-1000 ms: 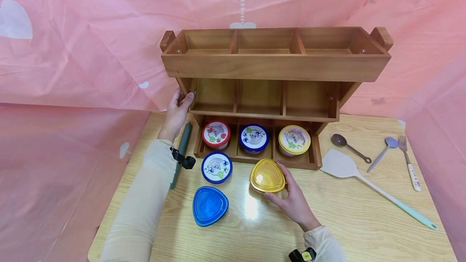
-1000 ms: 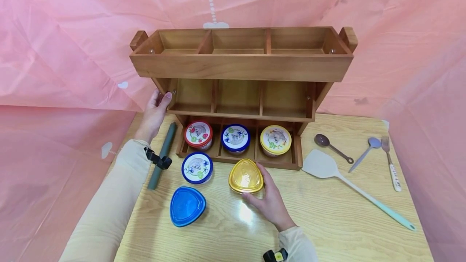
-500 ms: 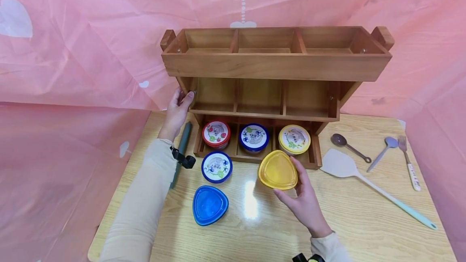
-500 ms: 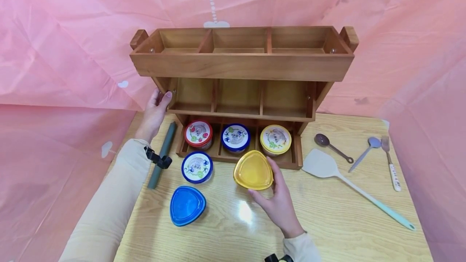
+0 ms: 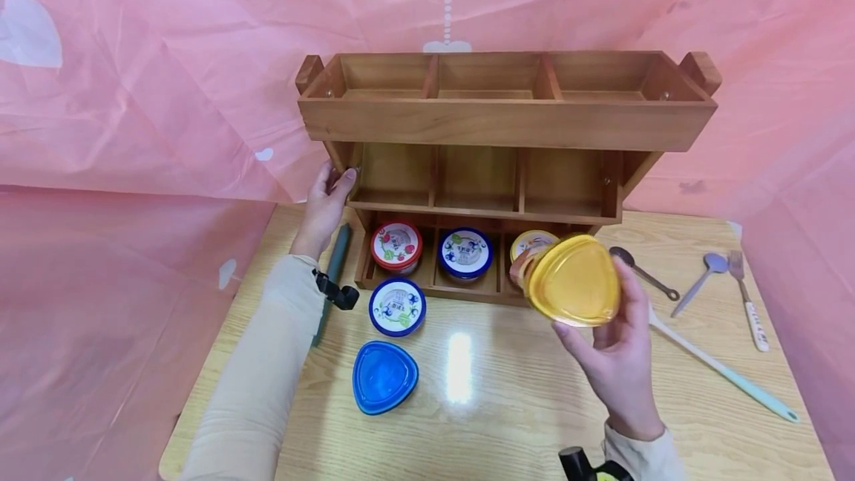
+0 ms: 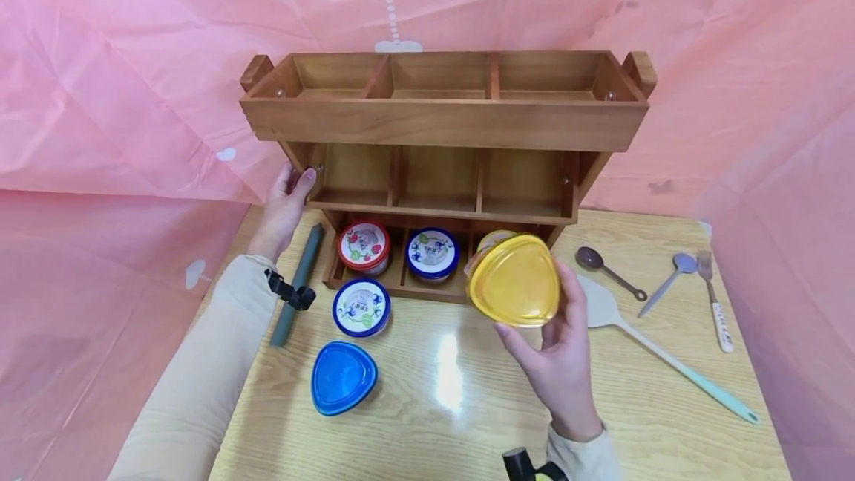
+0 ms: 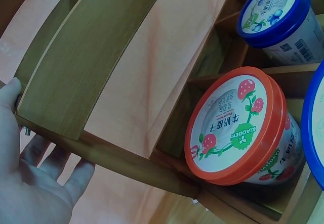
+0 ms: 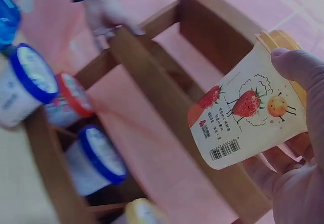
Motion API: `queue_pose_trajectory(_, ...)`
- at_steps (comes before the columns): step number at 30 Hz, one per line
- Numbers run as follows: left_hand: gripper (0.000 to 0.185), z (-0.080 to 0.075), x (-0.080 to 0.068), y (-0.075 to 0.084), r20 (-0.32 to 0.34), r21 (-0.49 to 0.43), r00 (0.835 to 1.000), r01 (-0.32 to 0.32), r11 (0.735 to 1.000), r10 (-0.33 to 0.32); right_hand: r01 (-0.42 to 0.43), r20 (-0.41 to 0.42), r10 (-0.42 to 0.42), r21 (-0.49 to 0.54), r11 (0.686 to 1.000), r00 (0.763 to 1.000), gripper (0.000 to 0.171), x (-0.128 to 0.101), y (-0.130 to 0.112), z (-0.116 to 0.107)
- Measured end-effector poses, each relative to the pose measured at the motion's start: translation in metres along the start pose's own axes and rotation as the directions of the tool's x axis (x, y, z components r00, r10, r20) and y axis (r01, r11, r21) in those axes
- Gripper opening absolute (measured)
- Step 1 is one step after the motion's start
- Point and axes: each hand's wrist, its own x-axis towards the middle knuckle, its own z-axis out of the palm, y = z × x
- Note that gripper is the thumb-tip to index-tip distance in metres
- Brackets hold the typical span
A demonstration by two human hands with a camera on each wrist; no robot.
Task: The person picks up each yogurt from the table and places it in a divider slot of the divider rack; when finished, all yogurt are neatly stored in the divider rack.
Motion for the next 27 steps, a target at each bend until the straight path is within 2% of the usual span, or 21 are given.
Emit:
queue_pose_trajectory(5,0.060,-0.001,0.000,-0.001,0.005,0.018,1.000,0.009,1.000,-0.009,0.058,-0.061,-0.053,0.073,0.996,0.997,0.096,0.021,-0.010,-0.001)
queue_pose_trajectory(12,0.062,-0.002,-0.001,-0.001,0.009,0.036,0.999,0.031,0.999,-0.031,0.093,-0.124,-0.083,0.077,0.993,0.989,0.093,0.049,-0.017,0.001)
queue_pose_trajectory(17,0.059,-0.001,-0.001,0.000,0.015,-0.008,1.000,0.018,1.000,-0.018,0.094,-0.143,-0.087,0.049,0.994,0.986,0.093,0.064,-0.015,0.003)
queue_pose_trajectory(24,0.057,0.002,-0.014,0.024,0.033,-0.013,0.999,0.033,0.999,-0.033,0.091,-0.139,-0.084,0.044,0.995,0.987,0.093,0.077,-0.005,0.003)
queue_pose_trajectory(27,0.056,0.002,-0.016,0.027,0.032,-0.008,0.999,0.032,0.999,-0.032,0.096,-0.140,-0.089,0.047,0.994,0.986,0.093,0.082,-0.001,0.002)
